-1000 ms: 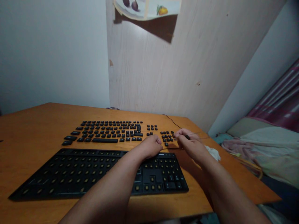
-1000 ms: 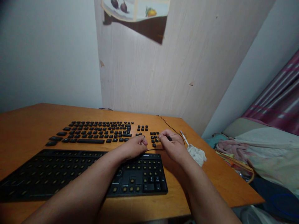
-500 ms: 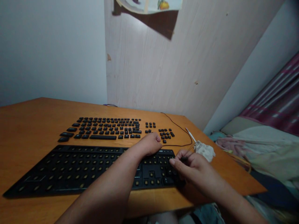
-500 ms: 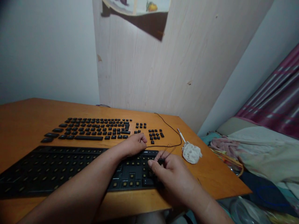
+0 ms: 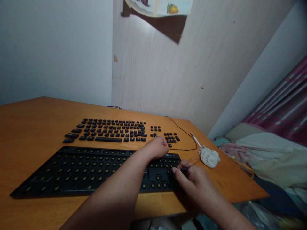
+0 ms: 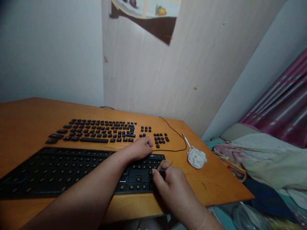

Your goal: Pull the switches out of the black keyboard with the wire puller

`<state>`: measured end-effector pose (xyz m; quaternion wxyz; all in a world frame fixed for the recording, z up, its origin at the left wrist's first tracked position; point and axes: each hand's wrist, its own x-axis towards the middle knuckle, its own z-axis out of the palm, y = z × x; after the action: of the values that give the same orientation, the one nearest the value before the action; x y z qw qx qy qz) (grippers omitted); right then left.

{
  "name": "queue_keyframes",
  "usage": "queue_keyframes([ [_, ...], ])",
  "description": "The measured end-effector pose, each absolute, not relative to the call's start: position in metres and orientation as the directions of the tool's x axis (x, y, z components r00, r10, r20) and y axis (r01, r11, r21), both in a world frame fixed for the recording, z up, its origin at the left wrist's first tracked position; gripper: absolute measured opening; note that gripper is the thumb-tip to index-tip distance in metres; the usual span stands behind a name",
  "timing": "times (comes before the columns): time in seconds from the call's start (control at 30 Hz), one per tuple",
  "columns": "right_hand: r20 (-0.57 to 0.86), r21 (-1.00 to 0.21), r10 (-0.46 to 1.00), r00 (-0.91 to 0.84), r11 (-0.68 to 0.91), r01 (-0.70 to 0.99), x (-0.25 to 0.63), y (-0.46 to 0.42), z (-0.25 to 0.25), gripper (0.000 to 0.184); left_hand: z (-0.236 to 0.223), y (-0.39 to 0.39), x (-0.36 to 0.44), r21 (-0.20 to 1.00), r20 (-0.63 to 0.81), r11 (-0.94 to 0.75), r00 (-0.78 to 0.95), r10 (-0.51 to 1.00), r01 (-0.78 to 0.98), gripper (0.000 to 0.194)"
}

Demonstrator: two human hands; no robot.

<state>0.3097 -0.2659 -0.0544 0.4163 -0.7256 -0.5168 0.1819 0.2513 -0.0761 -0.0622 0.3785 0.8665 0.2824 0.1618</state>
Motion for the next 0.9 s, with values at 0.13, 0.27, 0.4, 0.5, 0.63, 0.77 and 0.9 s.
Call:
queue_keyframes([
  [0.13, 0.145, -0.834, 0.861, 0.488, -0.158, 0.528, 0.314, -0.268, -0.061, 0.024, -0.062, -0.077, 0.251, 0.751, 0.064, -0.548, 0.784, 0.617, 0.369, 0.016],
  [0.27, 0.053, -0.923, 0.806, 0.59, -0.186, 0.337, 0.321, -0.27, -0.067, 0.03, -0.061, -0.079, 0.251, 0.749, 0.057, -0.546, 0.784, 0.618, 0.376, 0.017],
  [0.4, 0.029, -0.964, 0.78, 0.625, -0.144, 0.223, 0.328, -0.271, -0.066, 0.035, -0.06, -0.079, 0.25, 0.735, 0.057, -0.563, 0.792, 0.607, 0.378, 0.017],
  [0.5, 0.074, -0.964, 0.762, 0.643, -0.109, 0.241, 0.331, -0.27, -0.058, 0.036, -0.058, -0.079, 0.25, 0.728, 0.071, -0.581, 0.804, 0.591, 0.362, 0.014],
  [0.63, 0.206, -0.95, 0.678, 0.706, -0.036, 0.311, 0.333, -0.263, -0.047, 0.037, -0.051, -0.086, 0.25, 0.766, 0.14, -0.594, 0.838, 0.528, 0.246, 0.017],
  [0.77, 0.35, -0.906, 0.608, 0.712, 0.028, 0.422, 0.339, -0.252, -0.046, 0.037, -0.043, -0.097, 0.247, 0.885, 0.125, -0.46, 0.917, 0.379, 0.07, 0.022],
  [0.9, 0.43, -0.864, 0.582, 0.69, 0.043, 0.502, 0.344, -0.243, -0.052, 0.033, -0.039, -0.101, 0.244, 0.96, 0.095, -0.279, 0.946, 0.309, -0.005, 0.028],
])
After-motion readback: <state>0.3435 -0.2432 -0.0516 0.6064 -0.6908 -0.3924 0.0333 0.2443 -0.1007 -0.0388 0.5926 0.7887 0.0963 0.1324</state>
